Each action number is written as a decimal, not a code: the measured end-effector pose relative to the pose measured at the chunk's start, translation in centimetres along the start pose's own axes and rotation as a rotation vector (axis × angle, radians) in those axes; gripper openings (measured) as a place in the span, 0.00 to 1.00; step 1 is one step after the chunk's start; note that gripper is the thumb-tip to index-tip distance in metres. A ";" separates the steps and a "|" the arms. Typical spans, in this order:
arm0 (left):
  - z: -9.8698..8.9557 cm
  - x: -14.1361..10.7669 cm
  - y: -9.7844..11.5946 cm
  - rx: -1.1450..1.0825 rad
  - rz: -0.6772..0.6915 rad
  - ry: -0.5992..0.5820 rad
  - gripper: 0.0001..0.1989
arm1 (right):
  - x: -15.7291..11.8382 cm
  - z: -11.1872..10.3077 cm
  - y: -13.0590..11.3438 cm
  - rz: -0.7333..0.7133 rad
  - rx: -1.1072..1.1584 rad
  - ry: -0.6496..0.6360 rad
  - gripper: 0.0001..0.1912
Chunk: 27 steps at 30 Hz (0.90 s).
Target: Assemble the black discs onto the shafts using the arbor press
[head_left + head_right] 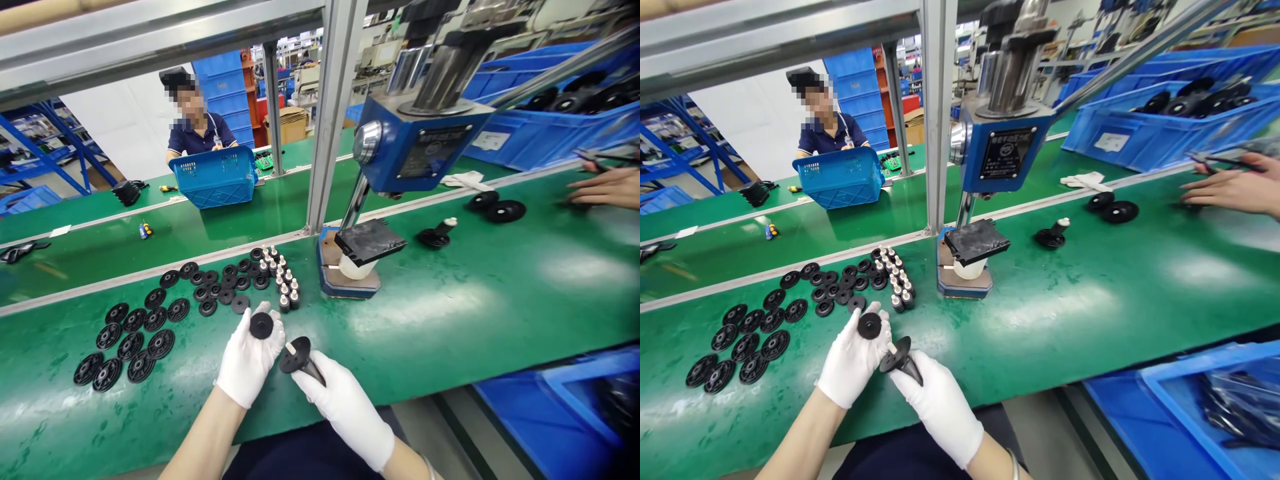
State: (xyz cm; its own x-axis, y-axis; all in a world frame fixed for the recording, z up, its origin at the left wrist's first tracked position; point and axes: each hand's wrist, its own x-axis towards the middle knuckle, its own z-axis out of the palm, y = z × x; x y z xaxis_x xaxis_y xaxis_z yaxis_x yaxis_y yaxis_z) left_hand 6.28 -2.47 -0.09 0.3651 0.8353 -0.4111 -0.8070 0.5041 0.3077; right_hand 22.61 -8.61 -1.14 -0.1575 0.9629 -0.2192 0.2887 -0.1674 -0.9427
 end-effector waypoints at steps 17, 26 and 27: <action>2.0 -1.0 -1.6 0.465 0.238 0.076 0.19 | 1.6 0.9 -1.0 -0.199 -0.438 0.098 0.10; 2.1 -1.5 -1.8 0.703 0.332 0.091 0.17 | 1.7 0.9 -1.2 -0.186 -0.471 0.122 0.10; 2.1 -1.5 -1.9 0.728 0.343 0.089 0.17 | 1.7 0.9 -1.2 -0.191 -0.480 0.127 0.10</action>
State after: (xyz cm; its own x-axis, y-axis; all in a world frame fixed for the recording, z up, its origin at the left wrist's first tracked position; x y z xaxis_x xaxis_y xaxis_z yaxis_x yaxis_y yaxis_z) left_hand 8.20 -4.23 1.72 0.0885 0.9642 -0.2499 -0.3519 0.2650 0.8978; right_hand 21.11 -6.97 -0.62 -0.1426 0.9898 0.0054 0.6706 0.1006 -0.7350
